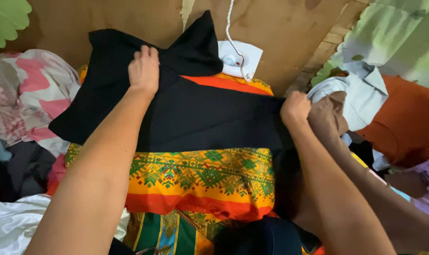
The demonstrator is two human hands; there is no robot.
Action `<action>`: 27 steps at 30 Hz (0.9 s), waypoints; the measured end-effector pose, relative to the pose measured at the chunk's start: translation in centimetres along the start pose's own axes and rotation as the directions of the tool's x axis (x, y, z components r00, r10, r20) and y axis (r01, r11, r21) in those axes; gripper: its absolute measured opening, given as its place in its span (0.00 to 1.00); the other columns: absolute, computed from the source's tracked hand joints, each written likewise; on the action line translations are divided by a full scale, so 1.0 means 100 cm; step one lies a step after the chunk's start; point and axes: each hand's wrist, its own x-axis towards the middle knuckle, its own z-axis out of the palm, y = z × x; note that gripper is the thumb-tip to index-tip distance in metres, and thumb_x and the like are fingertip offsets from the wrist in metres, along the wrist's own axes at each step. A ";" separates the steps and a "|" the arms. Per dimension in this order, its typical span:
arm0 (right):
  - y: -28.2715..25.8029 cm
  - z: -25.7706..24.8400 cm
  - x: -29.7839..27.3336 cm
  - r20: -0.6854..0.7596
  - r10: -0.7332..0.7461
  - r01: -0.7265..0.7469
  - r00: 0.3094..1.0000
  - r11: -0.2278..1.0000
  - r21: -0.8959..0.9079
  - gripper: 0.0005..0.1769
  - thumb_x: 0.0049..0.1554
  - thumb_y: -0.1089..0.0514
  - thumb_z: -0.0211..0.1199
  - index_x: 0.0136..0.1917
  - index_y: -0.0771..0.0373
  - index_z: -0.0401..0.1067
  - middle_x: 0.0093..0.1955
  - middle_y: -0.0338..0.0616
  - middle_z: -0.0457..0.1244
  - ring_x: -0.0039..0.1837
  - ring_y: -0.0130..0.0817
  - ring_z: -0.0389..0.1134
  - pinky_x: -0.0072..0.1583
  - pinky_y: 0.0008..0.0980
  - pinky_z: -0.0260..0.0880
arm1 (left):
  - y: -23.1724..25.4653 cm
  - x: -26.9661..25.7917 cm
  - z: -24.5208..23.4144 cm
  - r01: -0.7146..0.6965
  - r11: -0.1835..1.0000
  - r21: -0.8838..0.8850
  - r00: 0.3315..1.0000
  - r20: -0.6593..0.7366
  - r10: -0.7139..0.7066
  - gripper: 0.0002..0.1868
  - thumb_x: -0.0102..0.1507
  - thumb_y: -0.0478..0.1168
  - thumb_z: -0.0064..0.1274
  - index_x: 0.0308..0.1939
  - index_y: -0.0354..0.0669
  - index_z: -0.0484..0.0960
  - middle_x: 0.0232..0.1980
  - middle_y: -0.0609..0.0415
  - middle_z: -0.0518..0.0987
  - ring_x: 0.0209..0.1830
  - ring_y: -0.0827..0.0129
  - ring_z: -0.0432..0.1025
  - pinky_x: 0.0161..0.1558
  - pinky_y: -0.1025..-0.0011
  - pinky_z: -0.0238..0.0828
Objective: The person irons a black garment on a makeshift surface covered with a patterned cloth. They repeatedly smooth the fabric with their hands and use a white electric iron to press different sections of the garment, including the sleeves and body.
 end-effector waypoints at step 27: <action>-0.064 -0.089 -0.086 0.331 -0.750 0.661 0.573 0.661 0.354 0.15 0.46 0.67 0.63 0.49 0.65 0.72 0.54 0.53 0.67 0.60 0.51 0.71 0.61 0.42 0.73 | 0.051 -0.014 -0.057 -0.422 0.905 -0.050 0.905 0.032 0.424 0.23 0.48 0.35 0.63 0.49 0.40 0.82 0.56 0.43 0.73 0.57 0.47 0.66 0.60 0.57 0.67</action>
